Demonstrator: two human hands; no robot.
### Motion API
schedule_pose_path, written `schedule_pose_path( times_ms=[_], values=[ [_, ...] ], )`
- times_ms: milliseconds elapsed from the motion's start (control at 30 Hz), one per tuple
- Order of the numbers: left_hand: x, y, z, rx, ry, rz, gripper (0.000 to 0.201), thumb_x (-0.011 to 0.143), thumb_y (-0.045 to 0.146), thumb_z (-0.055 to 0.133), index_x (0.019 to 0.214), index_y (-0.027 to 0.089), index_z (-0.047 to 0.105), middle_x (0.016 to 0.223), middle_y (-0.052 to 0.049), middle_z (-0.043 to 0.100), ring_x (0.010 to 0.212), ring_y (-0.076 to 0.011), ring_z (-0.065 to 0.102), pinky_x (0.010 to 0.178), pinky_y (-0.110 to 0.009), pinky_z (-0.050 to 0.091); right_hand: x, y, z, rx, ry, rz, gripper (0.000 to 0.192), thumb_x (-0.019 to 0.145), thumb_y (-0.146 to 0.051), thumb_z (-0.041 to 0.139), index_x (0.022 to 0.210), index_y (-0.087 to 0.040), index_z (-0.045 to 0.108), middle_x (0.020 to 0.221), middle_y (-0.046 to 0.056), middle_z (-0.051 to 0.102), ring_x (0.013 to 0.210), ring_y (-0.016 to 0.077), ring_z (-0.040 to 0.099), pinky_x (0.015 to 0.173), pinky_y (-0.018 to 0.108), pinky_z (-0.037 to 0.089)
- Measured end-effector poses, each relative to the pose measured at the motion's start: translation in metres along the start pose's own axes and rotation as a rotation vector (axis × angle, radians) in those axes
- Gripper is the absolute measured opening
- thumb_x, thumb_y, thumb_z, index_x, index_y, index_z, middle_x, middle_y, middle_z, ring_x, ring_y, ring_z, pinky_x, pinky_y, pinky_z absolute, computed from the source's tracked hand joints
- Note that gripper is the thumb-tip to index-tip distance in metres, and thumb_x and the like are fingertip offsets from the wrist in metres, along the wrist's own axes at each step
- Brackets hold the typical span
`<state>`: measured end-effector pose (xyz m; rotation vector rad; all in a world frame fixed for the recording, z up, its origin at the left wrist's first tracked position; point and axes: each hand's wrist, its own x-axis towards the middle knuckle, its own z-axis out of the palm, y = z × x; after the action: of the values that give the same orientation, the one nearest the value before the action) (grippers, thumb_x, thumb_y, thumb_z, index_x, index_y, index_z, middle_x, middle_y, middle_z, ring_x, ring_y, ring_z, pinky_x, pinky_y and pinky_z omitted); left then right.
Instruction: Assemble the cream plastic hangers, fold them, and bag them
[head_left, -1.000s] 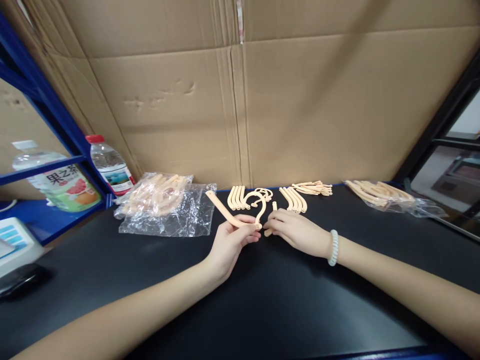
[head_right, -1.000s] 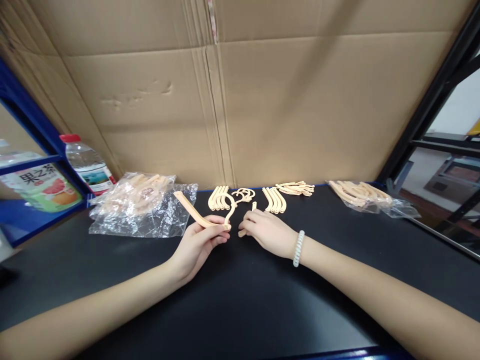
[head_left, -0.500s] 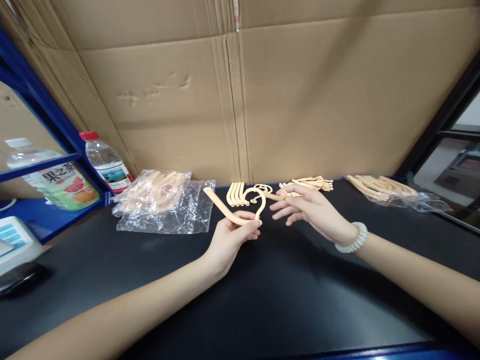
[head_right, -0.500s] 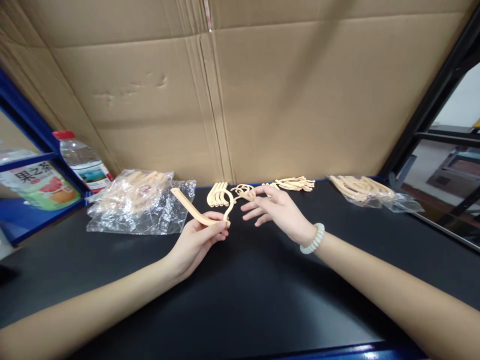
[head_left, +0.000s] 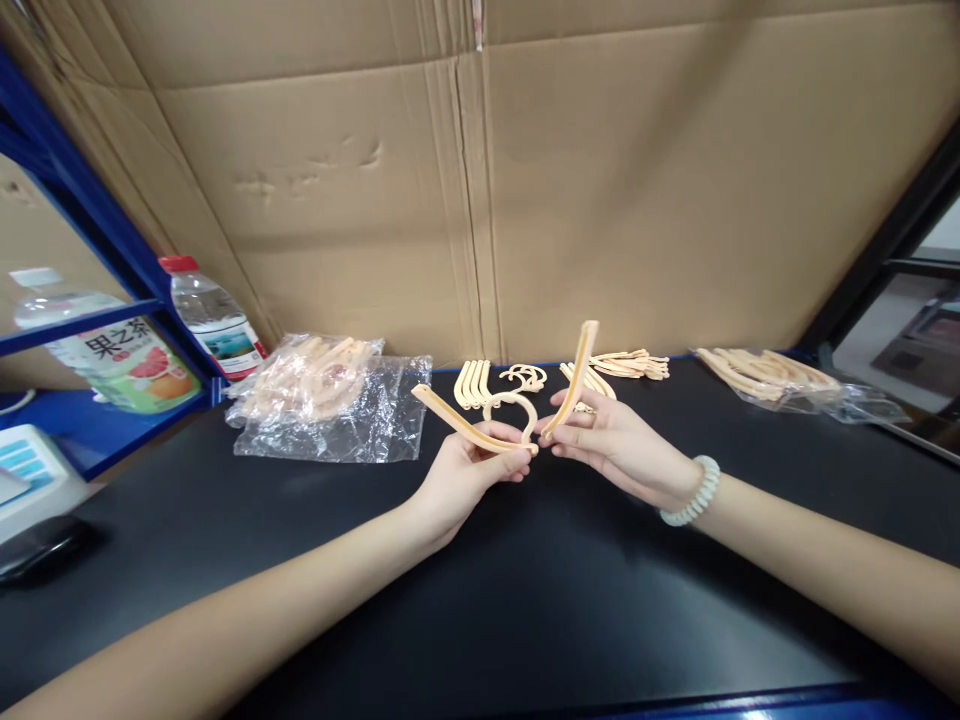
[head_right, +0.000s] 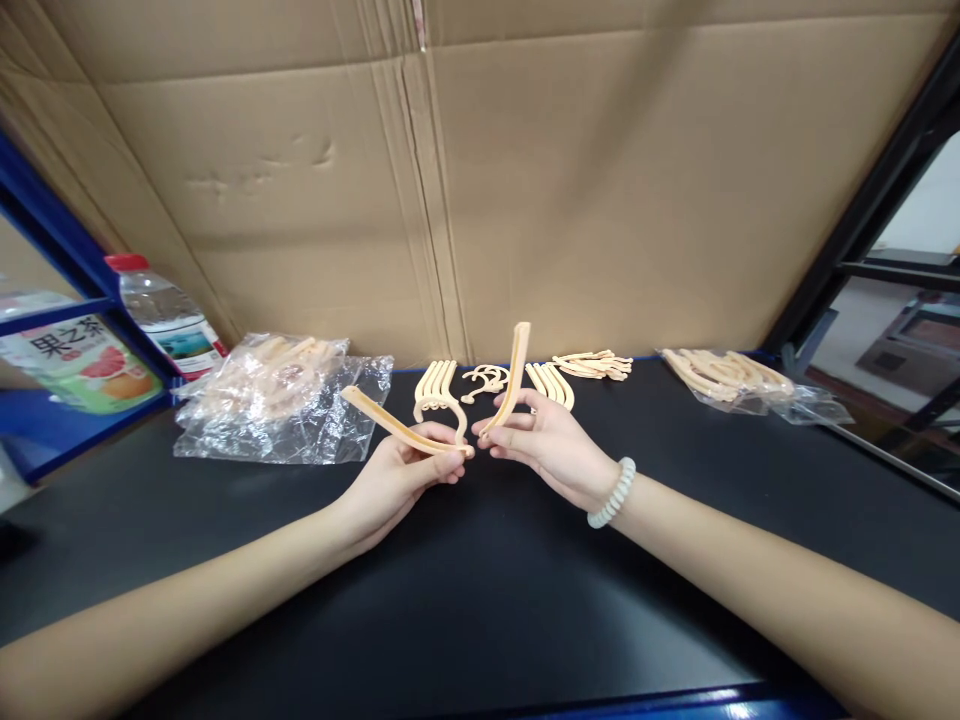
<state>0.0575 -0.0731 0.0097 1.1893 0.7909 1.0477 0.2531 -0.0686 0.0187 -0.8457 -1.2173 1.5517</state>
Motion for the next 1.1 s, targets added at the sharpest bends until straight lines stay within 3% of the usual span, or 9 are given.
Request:
schedule_pose_path(
  times_ms=[233, 433, 667, 1100],
  values=[
    [0.003, -0.003, -0.003, 0.004, -0.069, 0.087, 0.018, 0.064, 0.019, 0.084, 0.074, 0.013, 0.070, 0.073, -0.002, 0.067, 0.064, -0.0122, 0.060, 0.063, -0.024, 0.048, 0.001, 0.002, 0.001, -0.270, -0.105, -0.130, 0.019, 0.077, -0.028, 0.073, 0.090, -0.016, 0.065, 0.081, 0.002, 0.069, 0.074, 0.0130, 0.066, 0.067, 0.027, 0.055],
    [0.002, -0.003, -0.005, 0.088, -0.088, 0.079, 0.013, 0.065, 0.018, 0.081, 0.072, 0.013, 0.071, 0.070, -0.004, 0.068, 0.064, -0.0127, 0.060, 0.064, -0.024, 0.048, 0.000, -0.004, 0.001, -0.375, -0.180, -0.202, 0.014, 0.079, -0.027, 0.071, 0.086, -0.017, 0.066, 0.081, 0.002, 0.068, 0.073, 0.0146, 0.067, 0.073, 0.032, 0.057],
    [0.000, -0.003, -0.003, 0.120, -0.082, 0.066, 0.012, 0.063, 0.015, 0.079, 0.070, 0.013, 0.070, 0.066, -0.004, 0.069, 0.059, -0.0119, 0.059, 0.061, -0.024, 0.048, -0.001, -0.005, 0.002, -0.429, -0.218, -0.191, 0.009, 0.079, -0.023, 0.068, 0.084, -0.016, 0.066, 0.079, 0.003, 0.069, 0.073, 0.0151, 0.067, 0.073, 0.032, 0.058],
    [-0.003, -0.004, 0.003, 0.060, 0.019, 0.089, 0.011, 0.060, 0.013, 0.079, 0.065, 0.012, 0.069, 0.061, -0.002, 0.068, 0.056, -0.0115, 0.061, 0.057, -0.022, 0.050, -0.008, 0.004, 0.012, -0.408, -0.136, -0.282, 0.006, 0.075, -0.014, 0.068, 0.079, -0.018, 0.068, 0.079, 0.001, 0.072, 0.074, 0.0155, 0.070, 0.075, 0.030, 0.059]
  ],
)
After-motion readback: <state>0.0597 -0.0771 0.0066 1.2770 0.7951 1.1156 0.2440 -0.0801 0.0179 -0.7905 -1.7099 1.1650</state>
